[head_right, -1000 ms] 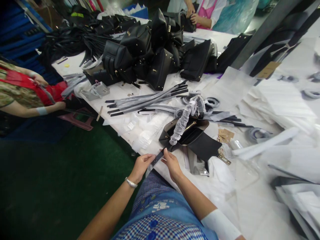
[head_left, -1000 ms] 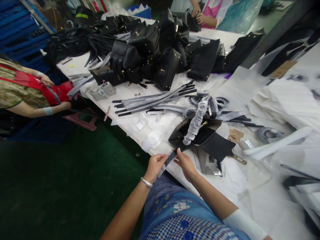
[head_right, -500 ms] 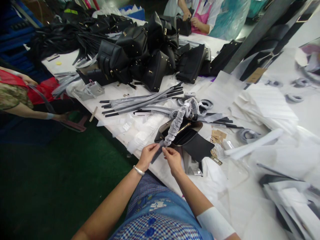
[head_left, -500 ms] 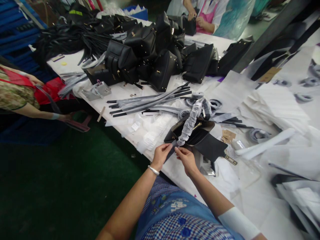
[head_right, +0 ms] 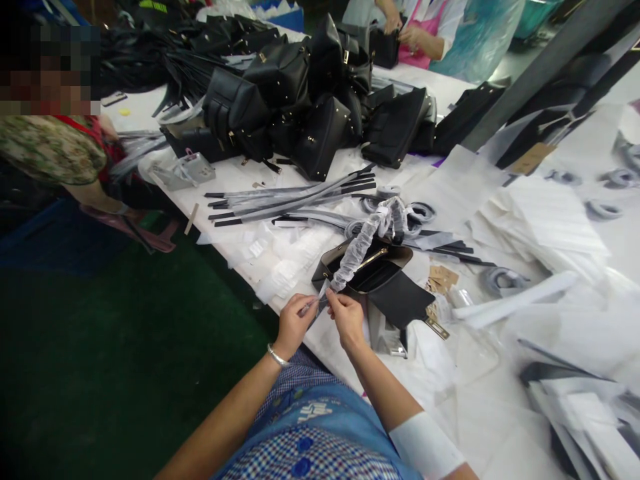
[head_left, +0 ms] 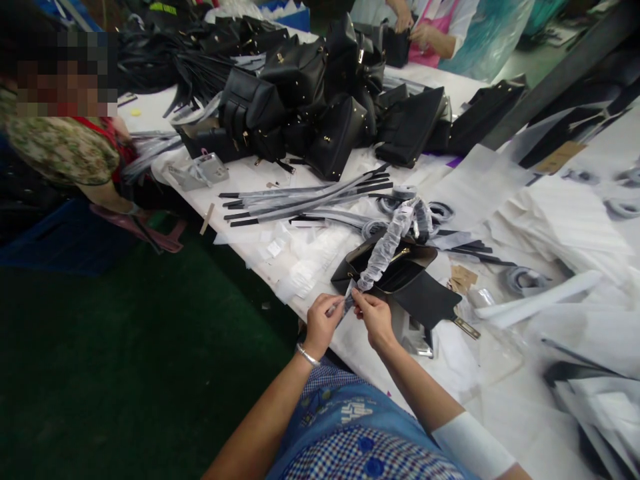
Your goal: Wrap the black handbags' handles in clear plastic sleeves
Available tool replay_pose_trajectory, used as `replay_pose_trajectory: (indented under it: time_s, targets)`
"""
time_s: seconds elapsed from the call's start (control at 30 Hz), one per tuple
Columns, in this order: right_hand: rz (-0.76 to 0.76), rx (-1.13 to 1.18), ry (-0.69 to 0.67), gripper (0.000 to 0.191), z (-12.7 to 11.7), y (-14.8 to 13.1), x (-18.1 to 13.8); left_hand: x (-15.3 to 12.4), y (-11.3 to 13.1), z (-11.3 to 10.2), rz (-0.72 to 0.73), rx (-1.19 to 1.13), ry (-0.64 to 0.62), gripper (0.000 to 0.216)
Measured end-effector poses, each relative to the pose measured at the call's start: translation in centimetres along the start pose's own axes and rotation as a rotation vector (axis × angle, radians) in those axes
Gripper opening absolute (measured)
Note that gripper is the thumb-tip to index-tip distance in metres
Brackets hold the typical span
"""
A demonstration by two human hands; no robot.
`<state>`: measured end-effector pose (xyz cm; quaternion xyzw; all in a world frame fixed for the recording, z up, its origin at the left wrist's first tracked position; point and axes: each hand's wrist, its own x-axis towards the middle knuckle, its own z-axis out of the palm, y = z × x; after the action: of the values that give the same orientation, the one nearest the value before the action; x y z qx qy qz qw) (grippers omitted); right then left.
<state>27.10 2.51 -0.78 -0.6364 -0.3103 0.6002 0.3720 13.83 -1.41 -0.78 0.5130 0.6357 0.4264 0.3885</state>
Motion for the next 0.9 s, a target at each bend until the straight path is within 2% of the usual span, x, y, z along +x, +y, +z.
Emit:
replay_pose_trajectory:
  time_s: [0.27, 0.43, 0.57, 0.73, 0.83, 0.9]
  targets:
    - [0.150, 0.126, -0.103, 0.037, -0.6, -1.0, -0.2, -0.4, 0.5, -1.6, 0.186, 0.145, -0.216, 0.031]
    - [0.147, 0.130, -0.204, 0.042, -1.2, -1.7, -1.0, 0.1, 0.3, -2.3, 0.203, 0.194, -0.270, 0.028]
    - [0.119, 0.073, -0.223, 0.041, -0.9, -1.7, -1.2, -0.8, 0.2, -2.6, 0.186, 0.186, -0.292, 0.030]
    - [0.106, 0.042, -0.221, 0.042, -0.9, -1.1, -0.9, -3.0, 1.1, -4.2, 0.116, 0.133, -0.270, 0.027]
    - [0.056, -0.009, -0.225, 0.042, -1.3, -0.6, -0.5, -2.5, 1.9, -4.7, 0.012, 0.112, -0.131, 0.028]
    - [0.009, -0.055, -0.210, 0.042, -1.3, -0.4, -0.3, -1.3, 2.1, -4.1, -0.068, 0.079, -0.064, 0.028]
